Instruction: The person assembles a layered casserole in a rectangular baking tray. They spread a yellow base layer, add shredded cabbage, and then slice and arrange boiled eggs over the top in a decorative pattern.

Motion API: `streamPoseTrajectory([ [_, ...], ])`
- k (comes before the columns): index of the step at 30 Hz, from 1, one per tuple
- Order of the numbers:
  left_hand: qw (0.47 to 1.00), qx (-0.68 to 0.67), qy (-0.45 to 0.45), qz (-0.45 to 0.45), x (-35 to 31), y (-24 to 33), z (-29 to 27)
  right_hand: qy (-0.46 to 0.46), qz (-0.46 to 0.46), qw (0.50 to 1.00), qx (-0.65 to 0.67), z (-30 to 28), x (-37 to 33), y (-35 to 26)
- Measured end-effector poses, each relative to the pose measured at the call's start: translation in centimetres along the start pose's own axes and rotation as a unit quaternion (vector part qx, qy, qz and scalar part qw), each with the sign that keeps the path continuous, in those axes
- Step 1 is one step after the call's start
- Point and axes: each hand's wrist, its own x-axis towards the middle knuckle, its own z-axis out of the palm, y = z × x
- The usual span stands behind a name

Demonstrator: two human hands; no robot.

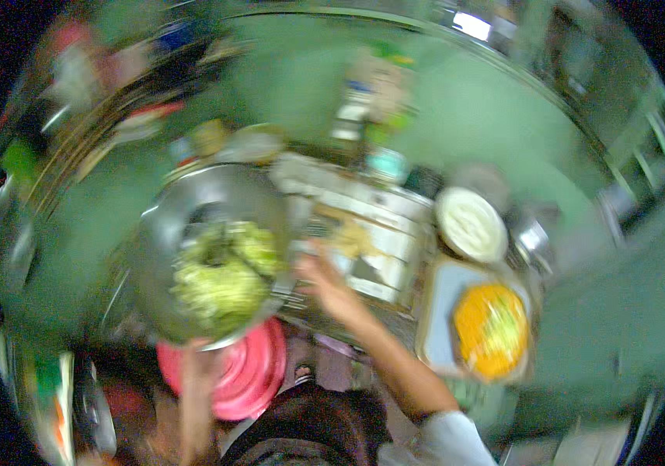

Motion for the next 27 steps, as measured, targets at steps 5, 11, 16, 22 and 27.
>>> streamPoseTrajectory([
  [5, 0.995, 0.042, -0.090, 0.028, 4.4, 9.3, 2.3, 0.053, -0.003, 0.999, 0.012, 0.5, -0.1, 2.6],
  [11, 0.996, 0.008, 0.012, 0.086, 14.5, 17.2, 1.5, 0.141, 0.022, 0.990, 0.013, -6.4, -6.0, 5.5],
  [16, 0.992, 0.056, -0.015, 0.114, 16.2, 16.6, 1.5, 0.268, 0.083, 0.960, 0.022, -15.0, -11.2, 7.5],
  [22, 0.955, 0.269, -0.116, 0.039, 14.0, -0.3, 0.8, 0.398, 0.014, 0.903, -0.162, -34.9, -9.1, 7.3],
  [27, 0.947, 0.283, -0.147, -0.046, 11.8, -13.6, 5.5, 0.340, 0.044, 0.770, -0.538, -49.4, -3.0, 6.0],
])
